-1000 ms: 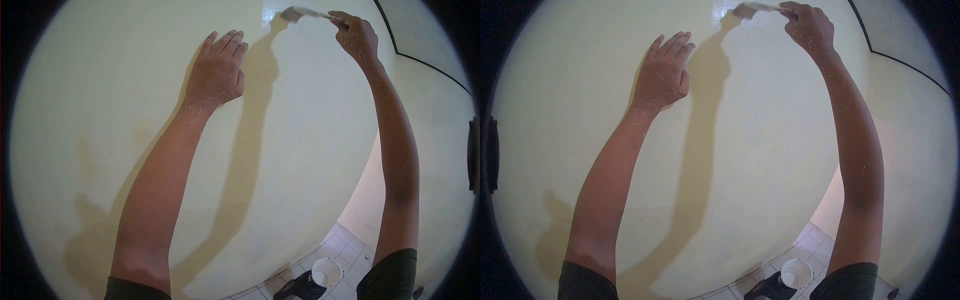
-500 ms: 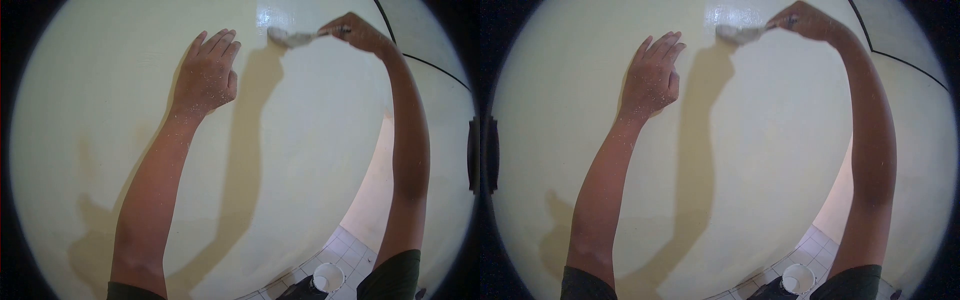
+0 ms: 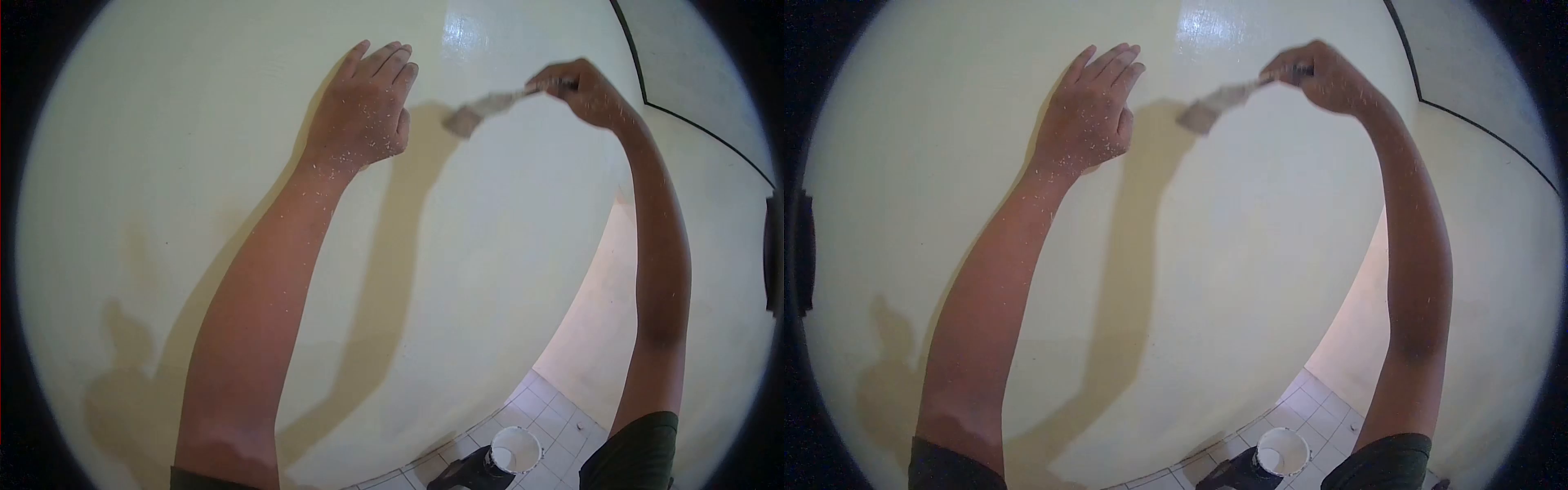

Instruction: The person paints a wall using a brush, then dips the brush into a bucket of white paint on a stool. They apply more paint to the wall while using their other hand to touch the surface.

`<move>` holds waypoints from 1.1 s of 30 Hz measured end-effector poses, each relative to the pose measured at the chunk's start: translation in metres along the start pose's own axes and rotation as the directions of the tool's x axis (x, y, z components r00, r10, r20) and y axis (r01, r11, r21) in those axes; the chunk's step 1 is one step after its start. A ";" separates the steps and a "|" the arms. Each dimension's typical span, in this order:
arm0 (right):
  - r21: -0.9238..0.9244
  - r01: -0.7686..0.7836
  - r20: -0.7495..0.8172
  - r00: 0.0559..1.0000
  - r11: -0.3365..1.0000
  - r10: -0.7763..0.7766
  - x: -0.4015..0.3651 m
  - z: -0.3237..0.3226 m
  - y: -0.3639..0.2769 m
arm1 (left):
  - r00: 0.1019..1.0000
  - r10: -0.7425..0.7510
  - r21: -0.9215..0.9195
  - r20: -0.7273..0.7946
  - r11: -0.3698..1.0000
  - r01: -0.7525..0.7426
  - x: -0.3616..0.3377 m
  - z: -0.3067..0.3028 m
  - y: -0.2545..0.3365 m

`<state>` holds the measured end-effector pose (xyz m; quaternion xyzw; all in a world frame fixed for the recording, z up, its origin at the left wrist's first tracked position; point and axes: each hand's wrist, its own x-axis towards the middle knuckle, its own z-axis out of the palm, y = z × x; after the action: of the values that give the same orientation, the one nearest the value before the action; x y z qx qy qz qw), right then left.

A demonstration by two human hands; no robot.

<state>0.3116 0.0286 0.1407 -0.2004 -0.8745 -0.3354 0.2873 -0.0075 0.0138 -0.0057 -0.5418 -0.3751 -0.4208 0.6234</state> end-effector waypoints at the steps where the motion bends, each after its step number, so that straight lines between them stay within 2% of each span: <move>1: -0.079 0.014 -0.083 0.996 0.997 -0.021 0.010 -0.011 0.002 | 1.000 -0.001 0.001 0.005 1.000 0.001 0.003 -0.002 0.000; 4: -0.295 -0.224 -0.316 0.940 0.929 0.126 0.032 -0.017 -0.012 | 1.000 -0.008 -0.012 0.002 1.000 0.008 0.005 0.000 0.001; 6: -0.320 -0.306 -0.419 0.895 0.896 0.156 0.043 -0.022 -0.022 | 1.000 -0.010 -0.023 -0.003 1.000 0.010 0.006 0.000 -0.001; 7: -0.328 -0.347 -0.469 0.867 0.879 0.167 0.048 -0.024 -0.035 | 1.000 -0.010 -0.031 -0.003 0.999 0.010 0.007 -0.001 -0.001; 8: -0.148 -0.410 -0.489 0.821 0.900 0.294 0.056 -0.034 -0.049 | 1.000 -0.015 -0.040 -0.002 0.999 0.015 0.009 -0.002 -0.003; 11: -0.299 -0.372 -0.646 0.757 0.879 0.101 0.068 -0.039 -0.047 | 1.000 -0.020 -0.058 -0.013 0.998 0.019 0.007 -0.002 -0.005; 12: -0.263 -0.433 -0.646 0.743 0.862 0.176 0.058 -0.036 -0.054 | 1.000 -0.022 -0.052 -0.003 0.998 0.022 -0.003 -0.003 0.008; 15: -0.311 -0.409 -0.739 0.671 0.858 0.052 0.070 -0.029 -0.037 | 1.000 -0.017 -0.039 0.001 0.999 0.017 -0.001 -0.004 0.006; 18: -0.162 -0.306 -0.548 0.819 0.938 0.173 0.077 -0.022 -0.015 | 1.000 -0.012 -0.035 -0.003 0.999 0.012 -0.002 -0.004 0.007; 21: -0.256 -0.222 -0.494 0.866 0.941 0.070 0.064 -0.013 -0.007 | 1.000 -0.009 -0.036 -0.011 0.999 0.009 0.001 -0.006 0.005; 22: -0.194 -0.157 -0.461 0.886 0.968 0.051 0.060 -0.013 -0.003 | 1.000 -0.009 -0.037 -0.007 0.999 0.009 0.001 -0.007 0.005; 25: -0.095 -0.163 -0.290 0.948 0.982 0.129 0.034 -0.011 -0.020 | 1.000 -0.009 -0.041 0.003 0.999 0.009 0.001 -0.006 0.004; 26: -0.086 -0.198 -0.232 0.957 0.976 0.173 0.022 -0.013 -0.035 | 1.000 -0.011 -0.041 0.007 0.999 0.011 0.000 -0.008 0.006; 29: -0.040 -0.172 -0.051 0.984 0.984 0.170 0.002 -0.010 -0.046 | 1.000 -0.016 -0.037 0.018 0.999 0.017 0.001 -0.007 0.007; 30: 0.008 -0.233 0.082 0.969 0.972 0.232 -0.005 -0.017 -0.070 | 1.000 -0.020 -0.040 0.016 0.999 0.020 0.002 -0.009 0.007; 33: 0.018 -0.256 0.440 0.870 0.967 0.222 -0.017 -0.013 -0.082 | 1.000 -0.023 -0.055 0.014 0.998 0.023 0.002 -0.010 0.009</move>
<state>0.2842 -0.0401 0.0992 -0.3654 -0.8970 -0.2108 0.1320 0.0020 0.0038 -0.0090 -0.5572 -0.3737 -0.4344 0.6009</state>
